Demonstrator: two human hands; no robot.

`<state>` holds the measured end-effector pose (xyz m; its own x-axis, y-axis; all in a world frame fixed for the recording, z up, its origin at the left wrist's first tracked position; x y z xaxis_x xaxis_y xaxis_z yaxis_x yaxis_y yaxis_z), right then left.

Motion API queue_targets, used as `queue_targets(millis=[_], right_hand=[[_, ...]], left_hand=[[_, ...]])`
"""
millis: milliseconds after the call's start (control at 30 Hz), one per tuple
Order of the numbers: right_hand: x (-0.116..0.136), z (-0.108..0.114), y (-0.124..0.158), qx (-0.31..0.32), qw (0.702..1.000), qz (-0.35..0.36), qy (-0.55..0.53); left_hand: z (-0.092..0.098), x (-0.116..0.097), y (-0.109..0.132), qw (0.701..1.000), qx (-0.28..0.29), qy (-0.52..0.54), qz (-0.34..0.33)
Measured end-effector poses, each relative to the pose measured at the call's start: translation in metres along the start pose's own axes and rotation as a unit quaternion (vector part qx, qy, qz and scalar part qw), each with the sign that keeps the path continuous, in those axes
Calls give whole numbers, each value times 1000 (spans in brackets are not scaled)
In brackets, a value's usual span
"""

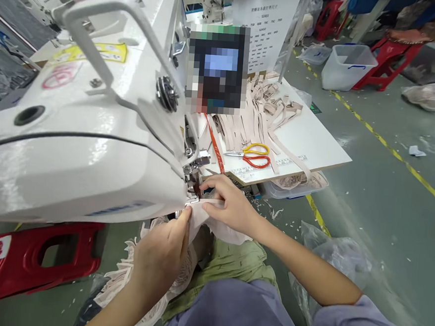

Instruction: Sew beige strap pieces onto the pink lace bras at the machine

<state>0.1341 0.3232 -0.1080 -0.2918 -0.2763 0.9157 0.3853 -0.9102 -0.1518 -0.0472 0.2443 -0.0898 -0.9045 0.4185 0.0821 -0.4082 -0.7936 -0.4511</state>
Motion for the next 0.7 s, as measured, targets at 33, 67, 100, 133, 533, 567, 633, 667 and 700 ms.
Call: queue_targets(millis=[33,67,100,133,533,567,633,667,700], right_hand=[[-1,0,1,2,1000,-7,-2],[-2,0,1,6,1000,-14,-4],[-3,-1,2,12,1000,-19,-6],[-3,-2,2,16,1000,-21,-6],[-1,2,19,46,994,-20,95],[4,2,26,57,994,-22,92],[14,-2,44,81,995,-28,59],[18,-5,53,98,994,-31,31],[21,-9,61,118,992,-36,-4]], left_hand=[[-1,1,1,1000,4,4,6],[-3,2,3,1000,8,10,13],[-4,4,5,1000,9,19,20],[-4,5,8,999,9,30,27],[-3,25,11,853,133,419,281],[-3,26,10,846,156,433,270],[-3,26,11,829,197,468,237],[-3,25,12,812,217,496,220],[-2,24,15,788,234,529,211]])
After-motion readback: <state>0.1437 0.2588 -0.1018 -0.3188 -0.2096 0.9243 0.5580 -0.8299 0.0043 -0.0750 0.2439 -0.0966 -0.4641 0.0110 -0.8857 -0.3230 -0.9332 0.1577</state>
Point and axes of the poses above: each hand's wrist, its own y-axis away from the middle knuckle, its own z-axis out of the back of the hand, x = y × z, the point moved 1 cm from there along -y, towards the middle knuckle, and after that the axes turned 1 degree about -y, right-handed, at the moved point
